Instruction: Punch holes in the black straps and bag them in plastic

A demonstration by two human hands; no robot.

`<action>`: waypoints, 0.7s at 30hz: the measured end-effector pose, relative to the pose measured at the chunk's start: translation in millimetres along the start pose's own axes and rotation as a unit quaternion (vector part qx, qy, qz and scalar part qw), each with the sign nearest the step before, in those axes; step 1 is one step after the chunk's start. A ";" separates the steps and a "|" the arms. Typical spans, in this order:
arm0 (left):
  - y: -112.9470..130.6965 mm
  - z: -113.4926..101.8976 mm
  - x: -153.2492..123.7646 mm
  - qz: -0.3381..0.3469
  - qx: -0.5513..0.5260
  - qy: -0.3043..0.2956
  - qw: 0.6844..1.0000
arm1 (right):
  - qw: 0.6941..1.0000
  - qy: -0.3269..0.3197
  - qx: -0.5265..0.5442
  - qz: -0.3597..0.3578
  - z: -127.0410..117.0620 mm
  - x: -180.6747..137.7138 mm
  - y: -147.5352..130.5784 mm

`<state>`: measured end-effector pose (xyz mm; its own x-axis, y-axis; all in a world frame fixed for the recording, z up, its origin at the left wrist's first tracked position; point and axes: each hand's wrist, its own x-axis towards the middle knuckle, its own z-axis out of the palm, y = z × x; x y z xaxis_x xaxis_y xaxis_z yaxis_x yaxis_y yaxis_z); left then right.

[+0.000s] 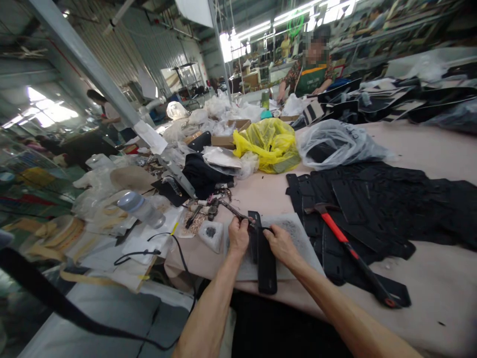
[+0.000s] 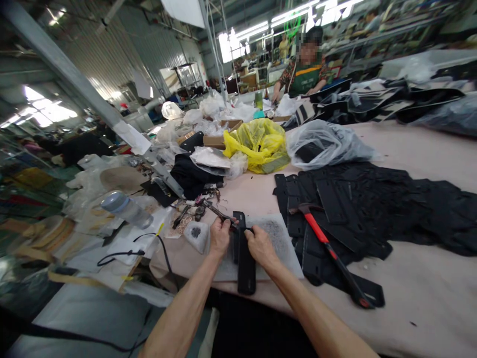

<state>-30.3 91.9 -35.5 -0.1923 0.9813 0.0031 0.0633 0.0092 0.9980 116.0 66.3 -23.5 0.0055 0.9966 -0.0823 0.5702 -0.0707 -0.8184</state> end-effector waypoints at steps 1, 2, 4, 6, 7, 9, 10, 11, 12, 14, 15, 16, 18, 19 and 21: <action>-0.4 -2.9 0.7 0.004 0.010 0.003 1.000 | 1.000 -0.006 -0.002 -0.004 2.9 -0.8 -1.1; -1.3 -5.7 0.8 0.004 0.022 0.005 1.000 | 1.000 -0.015 -0.004 -0.009 3.7 -0.9 -1.3; -3.3 -10.5 -0.9 0.004 0.053 0.008 0.999 | 0.999 -0.034 -0.009 -0.016 -0.8 1.0 1.7; -3.9 -13.5 -4.2 0.015 0.094 0.017 0.995 | 0.999 -0.039 -0.022 -0.016 -11.0 5.3 8.7; -3.2 -14.0 -5.9 0.025 0.114 0.023 0.993 | 0.999 -0.034 -0.035 -0.012 -16.9 7.5 13.0; -0.1 -13.4 -8.3 0.047 0.139 0.029 0.989 | 0.997 -0.011 -0.073 -0.004 -27.3 10.7 21.4; 2.0 -12.4 -8.9 0.055 0.143 0.025 0.988 | 0.995 0.002 -0.095 0.000 -30.8 11.0 24.8; 4.1 -11.2 -9.1 0.058 0.143 0.018 0.988 | 0.993 0.014 -0.116 0.004 -32.7 10.5 27.4; 5.8 -9.9 -9.0 0.057 0.141 0.010 0.988 | 0.991 0.023 -0.133 0.008 -33.1 9.1 29.1; 7.9 -7.6 -8.8 0.048 0.137 -0.004 0.989 | 0.983 0.044 -0.177 0.008 -30.0 5.0 30.4; 8.1 -6.9 -9.1 0.041 0.139 -0.007 0.989 | 0.977 0.055 -0.207 -0.002 -27.4 2.8 30.5; 7.9 -6.7 -9.7 0.038 0.145 -0.010 0.989 | 0.968 0.067 -0.240 -0.021 -24.7 1.0 30.5; 6.4 -7.3 -12.0 0.041 0.162 -0.018 0.986 | 0.945 0.094 -0.302 -0.078 -20.9 -1.5 30.9; 5.4 -8.1 -13.5 0.046 0.172 -0.024 0.984 | 0.935 0.105 -0.322 -0.107 -20.3 -2.5 31.6; 3.5 -10.2 -16.5 0.058 0.188 -0.041 0.980 | 0.924 0.118 -0.333 -0.145 -21.9 -6.0 34.1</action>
<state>-36.8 73.8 -31.4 -0.0838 0.9920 0.0948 0.4394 -0.0486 0.8970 153.4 58.9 -38.5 -0.0923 0.9565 0.2766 0.9547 0.1640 -0.2484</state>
